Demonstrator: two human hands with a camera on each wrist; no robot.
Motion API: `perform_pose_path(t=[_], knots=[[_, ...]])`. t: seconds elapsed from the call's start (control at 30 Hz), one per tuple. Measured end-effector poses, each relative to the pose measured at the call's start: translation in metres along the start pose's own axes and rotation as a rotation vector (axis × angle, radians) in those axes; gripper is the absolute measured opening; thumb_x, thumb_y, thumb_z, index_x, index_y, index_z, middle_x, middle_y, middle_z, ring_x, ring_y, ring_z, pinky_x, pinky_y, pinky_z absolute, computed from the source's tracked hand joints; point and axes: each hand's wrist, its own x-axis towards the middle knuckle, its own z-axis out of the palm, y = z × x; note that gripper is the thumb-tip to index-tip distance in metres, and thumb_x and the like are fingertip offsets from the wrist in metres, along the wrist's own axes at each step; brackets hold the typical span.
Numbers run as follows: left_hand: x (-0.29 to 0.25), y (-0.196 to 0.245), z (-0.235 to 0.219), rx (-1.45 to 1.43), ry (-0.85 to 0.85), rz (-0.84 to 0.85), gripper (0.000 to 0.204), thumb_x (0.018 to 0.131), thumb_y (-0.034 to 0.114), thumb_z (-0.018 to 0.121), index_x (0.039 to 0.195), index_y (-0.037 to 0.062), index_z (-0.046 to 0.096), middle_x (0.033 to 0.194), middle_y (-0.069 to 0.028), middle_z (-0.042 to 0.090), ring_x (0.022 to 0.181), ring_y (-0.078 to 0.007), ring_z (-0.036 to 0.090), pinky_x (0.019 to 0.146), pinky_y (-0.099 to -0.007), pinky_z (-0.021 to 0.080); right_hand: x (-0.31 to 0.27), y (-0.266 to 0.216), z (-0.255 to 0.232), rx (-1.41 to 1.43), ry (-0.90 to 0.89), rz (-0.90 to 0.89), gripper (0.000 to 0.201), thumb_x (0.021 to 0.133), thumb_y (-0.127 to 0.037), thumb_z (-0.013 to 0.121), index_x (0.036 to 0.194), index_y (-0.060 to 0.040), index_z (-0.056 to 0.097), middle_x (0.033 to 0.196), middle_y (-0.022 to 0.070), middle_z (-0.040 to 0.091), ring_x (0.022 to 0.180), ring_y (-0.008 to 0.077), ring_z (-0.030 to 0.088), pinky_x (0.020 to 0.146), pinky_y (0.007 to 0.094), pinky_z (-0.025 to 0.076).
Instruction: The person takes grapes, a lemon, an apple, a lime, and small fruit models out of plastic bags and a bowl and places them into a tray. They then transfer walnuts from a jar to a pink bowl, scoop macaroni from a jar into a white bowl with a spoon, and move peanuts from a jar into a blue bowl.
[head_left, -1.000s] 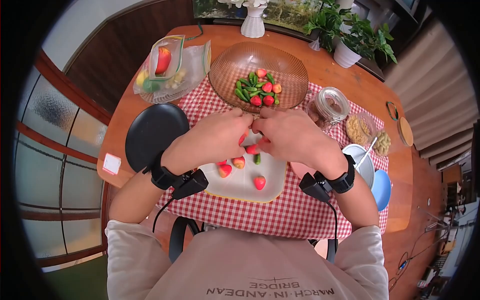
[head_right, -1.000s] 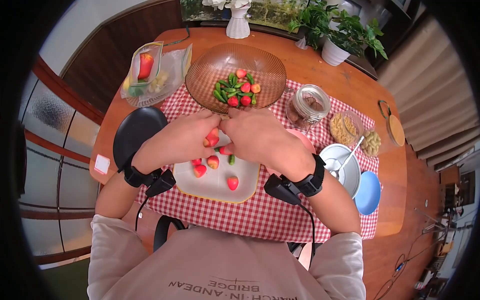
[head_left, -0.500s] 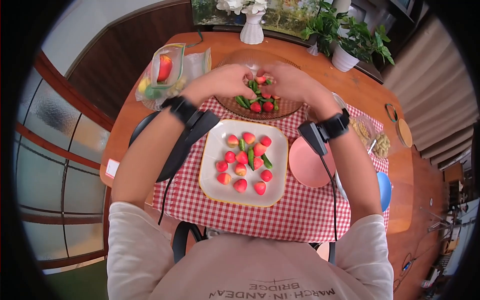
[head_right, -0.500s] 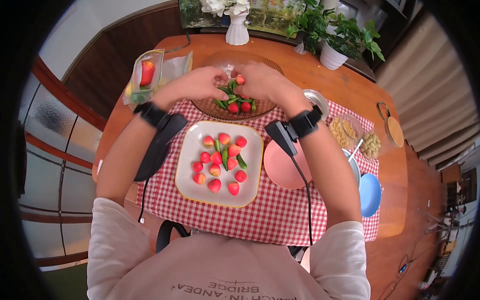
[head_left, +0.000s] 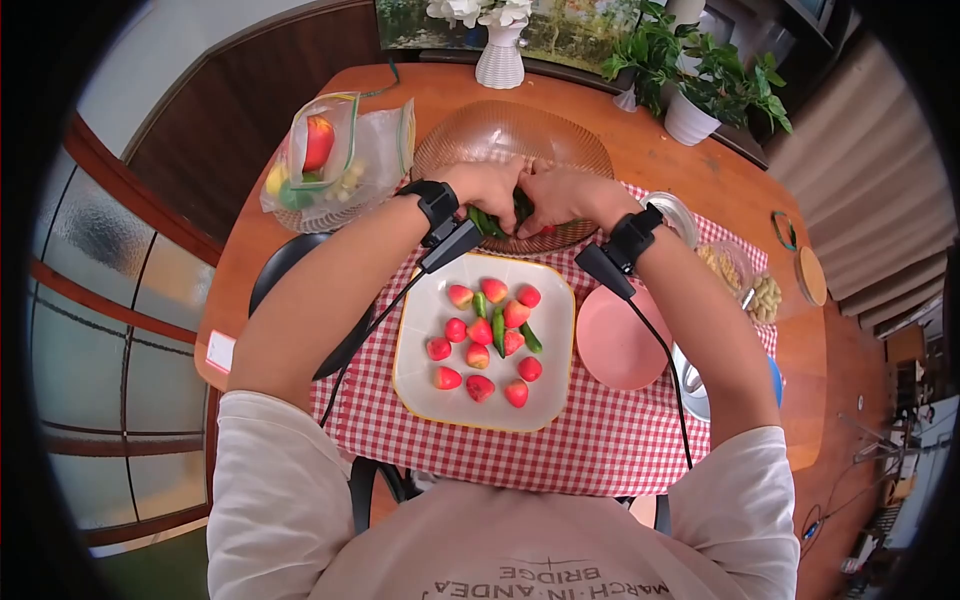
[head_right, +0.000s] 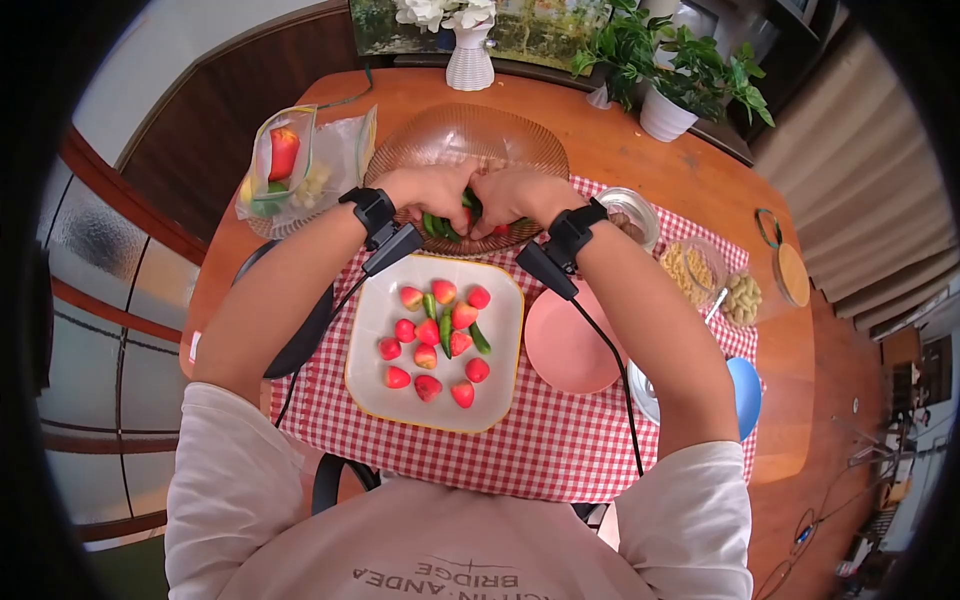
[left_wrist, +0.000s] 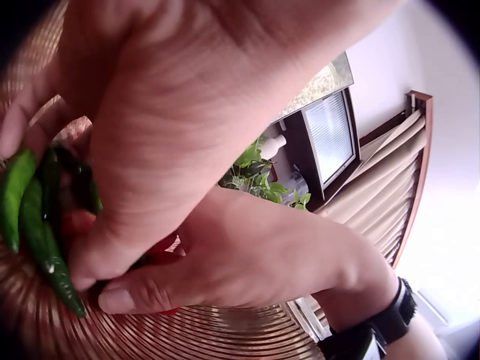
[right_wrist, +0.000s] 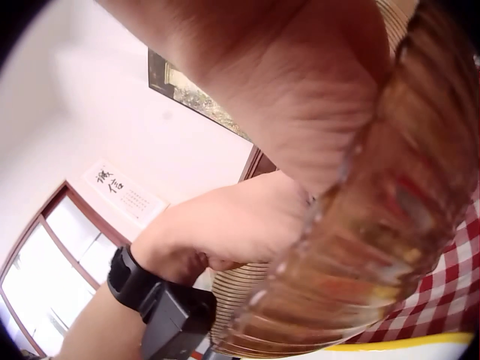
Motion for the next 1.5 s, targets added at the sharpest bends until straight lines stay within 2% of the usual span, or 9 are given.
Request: perform_pose_path(t=[0.17,0.37,0.47,0.53,0.9,0.93,1.07,1.33,1.5], knots=[[0.002,-0.008,0.003,0.047,0.083,-0.067,0.102,0.06,0.028,0.096,0.142,0.0067,0.04,0.112,-0.0195,0.068,0.087,-0.0326,0.072,0.054,-0.0383,0.06,-0.018,-0.008,-0.005,0.079,0.012,-0.073,0.085,0.078,-0.055,0.08,0.137,0.0004,0.054,0.13,0.027,0.061,0.122,0.0424,0.06,0.103,0.0451,0.048],[0.025,-0.028,0.007,0.053,-0.032,0.214,0.074,0.065,0.025,0.091,0.127,-0.0004,0.061,0.101,-0.02,0.07,0.089,-0.0291,0.072,0.056,-0.0369,0.06,-0.021,-0.016,0.007,0.093,-0.01,-0.008,0.073,0.086,-0.051,0.071,0.135,0.0005,0.054,0.124,0.026,0.066,0.114,0.0412,0.065,0.097,0.0471,0.051],[0.018,-0.024,0.012,0.085,-0.078,0.271,0.048,0.07,0.019,0.085,0.109,-0.0046,0.069,0.089,-0.0178,0.072,0.077,-0.0261,0.072,0.054,-0.0357,0.059,-0.024,-0.02,0.007,0.124,0.016,0.0,0.064,0.086,-0.044,0.069,0.13,0.0019,0.058,0.121,0.0264,0.067,0.112,0.0413,0.066,0.097,0.0479,0.051],[0.003,-0.015,0.014,-0.03,-0.025,0.104,0.034,0.073,0.013,0.08,0.1,-0.0056,0.07,0.079,-0.0153,0.071,0.063,-0.0242,0.069,0.05,-0.0341,0.056,-0.024,-0.022,0.01,0.125,0.028,-0.006,0.06,0.086,-0.04,0.068,0.126,0.0027,0.06,0.119,0.0266,0.068,0.111,0.0412,0.066,0.096,0.0482,0.052],[-0.025,-0.02,-0.005,-0.479,0.133,0.254,0.028,0.081,0.006,0.067,0.108,-0.0015,0.067,0.072,-0.0019,0.063,0.054,-0.0096,0.056,0.046,-0.0259,0.045,-0.029,-0.016,-0.009,0.534,0.363,0.049,0.047,0.081,-0.034,0.07,0.115,-0.0002,0.07,0.104,0.026,0.073,0.099,0.0405,0.071,0.09,0.0458,0.055],[-0.038,-0.014,-0.01,-0.568,0.167,0.229,0.026,0.081,0.005,0.067,0.107,-0.001,0.067,0.073,-0.0013,0.063,0.057,-0.0091,0.057,0.048,-0.0257,0.046,-0.032,-0.017,-0.013,0.613,0.383,0.013,0.038,0.084,-0.023,0.069,0.114,0.0014,0.067,0.085,0.0175,0.073,0.073,0.0267,0.072,0.069,0.0394,0.056],[-0.077,-0.003,-0.02,-0.549,0.209,0.256,0.024,0.081,0.003,0.065,0.105,-0.0013,0.066,0.078,-0.0045,0.063,0.066,-0.0103,0.06,0.057,-0.0278,0.048,-0.054,-0.03,-0.024,0.512,0.532,-0.078,0.036,0.084,-0.021,0.069,0.112,0.0016,0.067,0.086,0.0188,0.072,0.073,0.027,0.07,0.069,0.0391,0.055],[-0.151,0.017,0.012,-0.12,0.144,0.344,0.036,0.077,0.013,0.074,0.107,-0.0038,0.065,0.096,-0.0177,0.068,0.092,-0.0317,0.068,0.08,-0.0391,0.053,-0.113,-0.083,-0.034,0.392,0.051,-0.173,0.039,0.083,-0.025,0.072,0.111,0.0015,0.067,0.093,0.0195,0.07,0.087,0.031,0.069,0.079,0.0418,0.054],[-0.154,0.009,0.029,-0.013,0.199,0.418,0.036,0.076,0.019,0.077,0.106,0.0021,0.065,0.105,-0.0155,0.061,0.109,-0.0298,0.061,0.091,-0.0399,0.049,-0.114,-0.084,-0.018,0.371,-0.039,-0.246,0.057,0.087,-0.045,0.077,0.118,0.0008,0.064,0.104,0.0166,0.071,0.098,0.0324,0.069,0.085,0.0418,0.053]])
